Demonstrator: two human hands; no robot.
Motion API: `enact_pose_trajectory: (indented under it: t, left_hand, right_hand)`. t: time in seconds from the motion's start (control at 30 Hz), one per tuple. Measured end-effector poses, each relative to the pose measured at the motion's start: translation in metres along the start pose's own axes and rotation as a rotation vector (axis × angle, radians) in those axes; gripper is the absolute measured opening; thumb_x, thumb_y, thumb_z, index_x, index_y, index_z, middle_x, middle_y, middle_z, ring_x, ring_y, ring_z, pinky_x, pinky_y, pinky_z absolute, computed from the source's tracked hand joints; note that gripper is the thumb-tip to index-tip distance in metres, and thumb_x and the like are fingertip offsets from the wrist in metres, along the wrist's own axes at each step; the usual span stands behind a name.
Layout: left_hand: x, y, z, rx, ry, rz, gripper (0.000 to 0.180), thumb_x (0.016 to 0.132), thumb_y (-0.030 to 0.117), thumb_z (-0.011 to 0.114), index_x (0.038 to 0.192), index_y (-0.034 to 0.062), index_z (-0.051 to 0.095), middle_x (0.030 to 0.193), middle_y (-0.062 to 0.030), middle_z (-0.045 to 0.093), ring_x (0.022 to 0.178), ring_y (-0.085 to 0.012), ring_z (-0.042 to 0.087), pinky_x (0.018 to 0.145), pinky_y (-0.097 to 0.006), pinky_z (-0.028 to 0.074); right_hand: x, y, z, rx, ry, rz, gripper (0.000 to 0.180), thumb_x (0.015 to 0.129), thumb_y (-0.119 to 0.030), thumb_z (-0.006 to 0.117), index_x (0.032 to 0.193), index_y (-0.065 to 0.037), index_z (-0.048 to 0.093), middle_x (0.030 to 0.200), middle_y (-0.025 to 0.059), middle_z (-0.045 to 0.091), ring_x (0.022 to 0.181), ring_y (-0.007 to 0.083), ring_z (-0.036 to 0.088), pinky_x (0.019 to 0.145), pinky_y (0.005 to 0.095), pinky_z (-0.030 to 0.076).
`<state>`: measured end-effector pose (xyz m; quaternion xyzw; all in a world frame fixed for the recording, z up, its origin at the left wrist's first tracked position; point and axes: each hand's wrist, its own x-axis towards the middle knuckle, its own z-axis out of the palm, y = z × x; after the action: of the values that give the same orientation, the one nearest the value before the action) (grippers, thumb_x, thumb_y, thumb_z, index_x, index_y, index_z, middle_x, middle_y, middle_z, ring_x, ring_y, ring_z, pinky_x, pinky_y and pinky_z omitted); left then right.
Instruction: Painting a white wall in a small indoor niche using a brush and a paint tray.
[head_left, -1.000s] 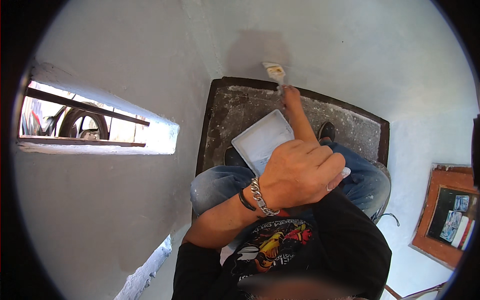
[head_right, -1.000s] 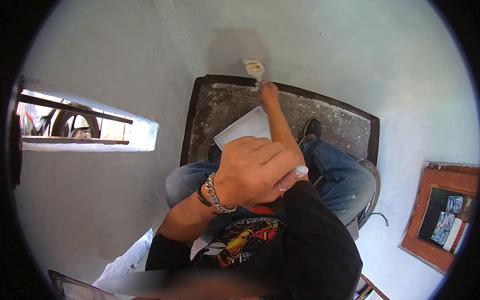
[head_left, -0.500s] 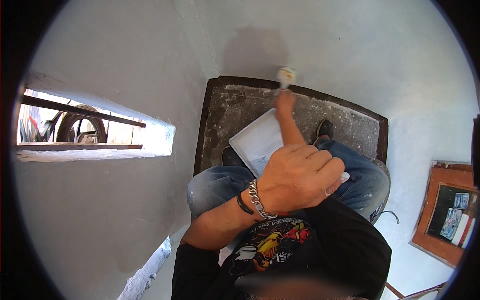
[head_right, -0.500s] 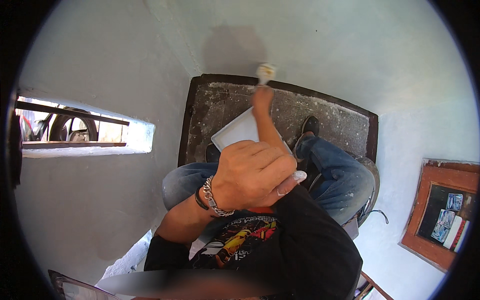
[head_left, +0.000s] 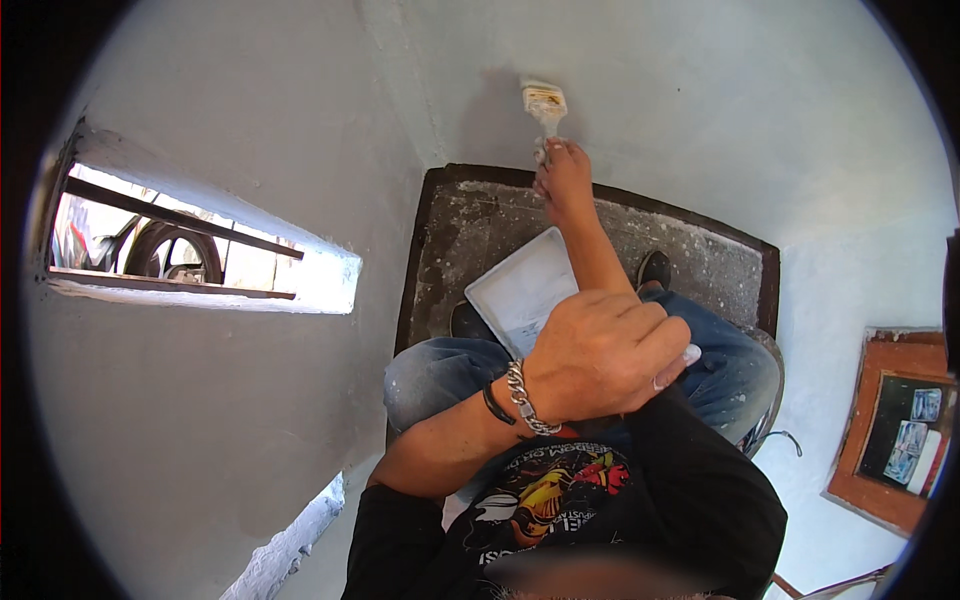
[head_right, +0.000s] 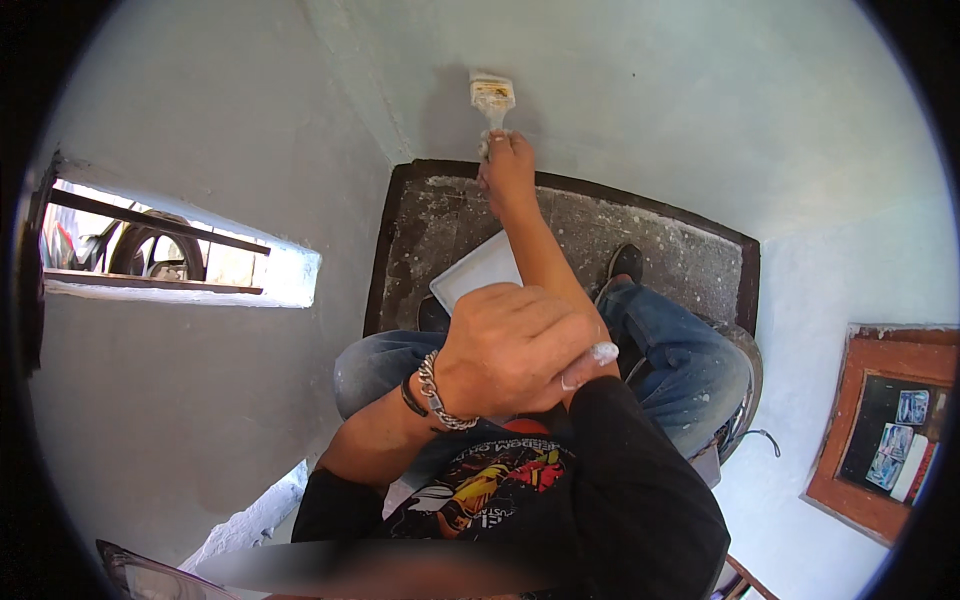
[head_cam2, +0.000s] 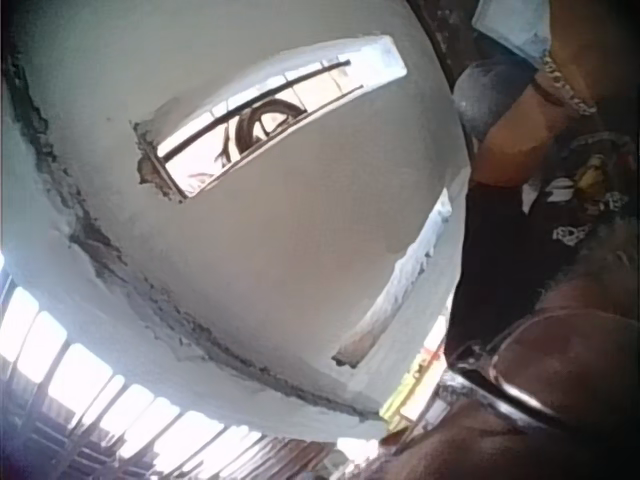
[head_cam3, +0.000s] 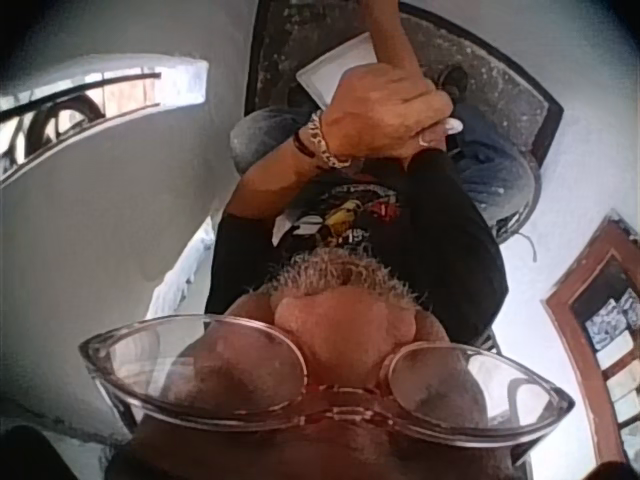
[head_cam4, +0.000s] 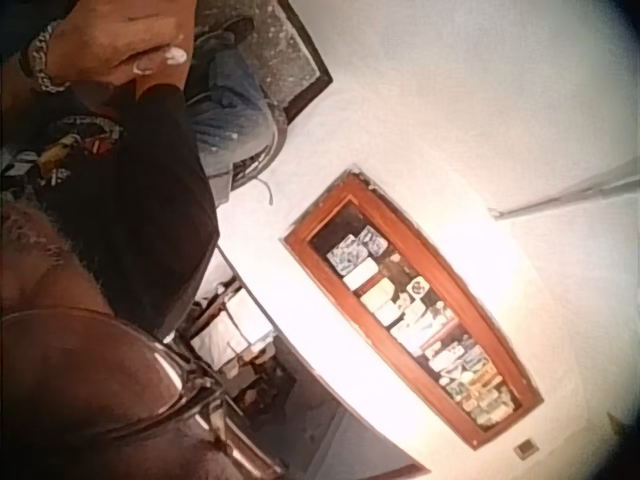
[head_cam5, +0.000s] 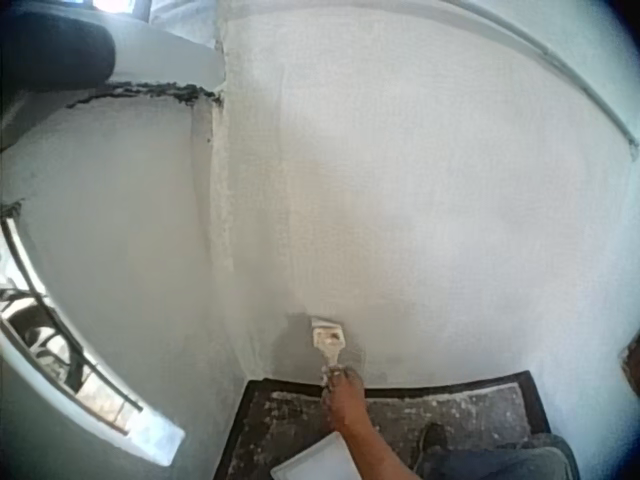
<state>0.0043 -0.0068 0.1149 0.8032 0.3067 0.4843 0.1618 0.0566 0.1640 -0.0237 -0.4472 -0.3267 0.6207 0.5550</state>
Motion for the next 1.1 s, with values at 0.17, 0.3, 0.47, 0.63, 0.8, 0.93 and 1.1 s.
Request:
enact_pose_trajectory:
  t: [0.17,0.3,0.47,0.63,0.8,0.93,1.1]
  left_hand:
    - [0.001,0.000,0.005,-0.046,0.083,0.030,0.016,0.066,0.018,0.070,0.070,0.0095,0.057,0.059,-0.0032,0.051,0.051,-0.0198,0.053,0.047,-0.031,0.041]
    - [0.010,-0.004,0.013,-0.056,0.086,0.052,0.018,0.066,0.019,0.070,0.070,0.0087,0.055,0.058,-0.0043,0.050,0.052,-0.0216,0.053,0.048,-0.032,0.041]
    - [0.000,-0.007,0.007,-0.018,0.078,-0.001,0.020,0.065,0.019,0.070,0.071,0.0080,0.055,0.058,-0.0048,0.050,0.052,-0.0229,0.053,0.049,-0.032,0.041]
    - [-0.004,-0.011,0.002,-0.022,0.193,0.084,0.018,0.067,0.019,0.070,0.072,0.0067,0.058,0.059,-0.0047,0.052,0.049,-0.0216,0.052,0.046,-0.032,0.039]
    - [0.002,-0.004,-0.019,-0.036,0.249,0.146,0.019,0.073,0.021,0.068,0.072,0.0055,0.059,0.056,-0.0049,0.051,0.046,-0.0206,0.051,0.043,-0.030,0.037]
    - [-0.005,-0.012,-0.016,-0.041,0.267,0.143,0.020,0.075,0.023,0.067,0.071,0.0053,0.058,0.056,-0.0051,0.050,0.045,-0.0208,0.050,0.043,-0.030,0.036]
    - [0.005,-0.009,-0.003,-0.084,0.277,0.158,0.017,0.071,0.021,0.066,0.071,0.0066,0.056,0.056,-0.0043,0.048,0.048,-0.0209,0.050,0.044,-0.031,0.037]
  right_hand:
    - [0.022,0.024,-0.002,-0.334,0.047,-0.351,0.022,0.092,-0.022,0.045,0.081,-0.004,0.049,0.062,0.0041,0.048,0.044,0.0148,0.043,0.040,0.0295,0.035]
    - [0.056,0.091,-0.056,-0.931,0.275,-0.653,0.023,0.091,-0.022,0.045,0.078,-0.003,0.050,0.064,0.0069,0.052,0.044,0.0166,0.046,0.039,0.0302,0.035]
    - [0.017,0.081,-0.007,-0.239,0.079,0.199,0.019,0.092,-0.021,0.043,0.084,-0.005,0.048,0.062,0.0034,0.044,0.041,0.0120,0.038,0.037,0.0281,0.030]
    - [0.011,-0.012,0.067,-0.013,-0.084,0.015,0.016,0.092,-0.019,0.044,0.087,-0.004,0.045,0.062,0.0020,0.042,0.041,0.0103,0.036,0.037,0.0281,0.030]
    - [0.011,-0.016,0.071,-0.278,-0.059,-0.429,0.023,0.092,-0.019,0.045,0.084,0.003,0.048,0.068,0.0109,0.055,0.057,0.0237,0.054,0.052,0.0361,0.042]
    - [0.032,0.056,0.042,-0.845,0.120,-0.485,0.025,0.089,-0.020,0.047,0.088,0.005,0.050,0.078,0.0276,0.057,0.076,0.0480,0.053,0.067,0.0488,0.041]
    - [0.040,0.095,-0.015,-0.514,0.033,0.184,0.025,0.090,-0.020,0.046,0.082,0.003,0.050,0.066,0.0163,0.055,0.051,0.0274,0.054,0.046,0.0392,0.040]
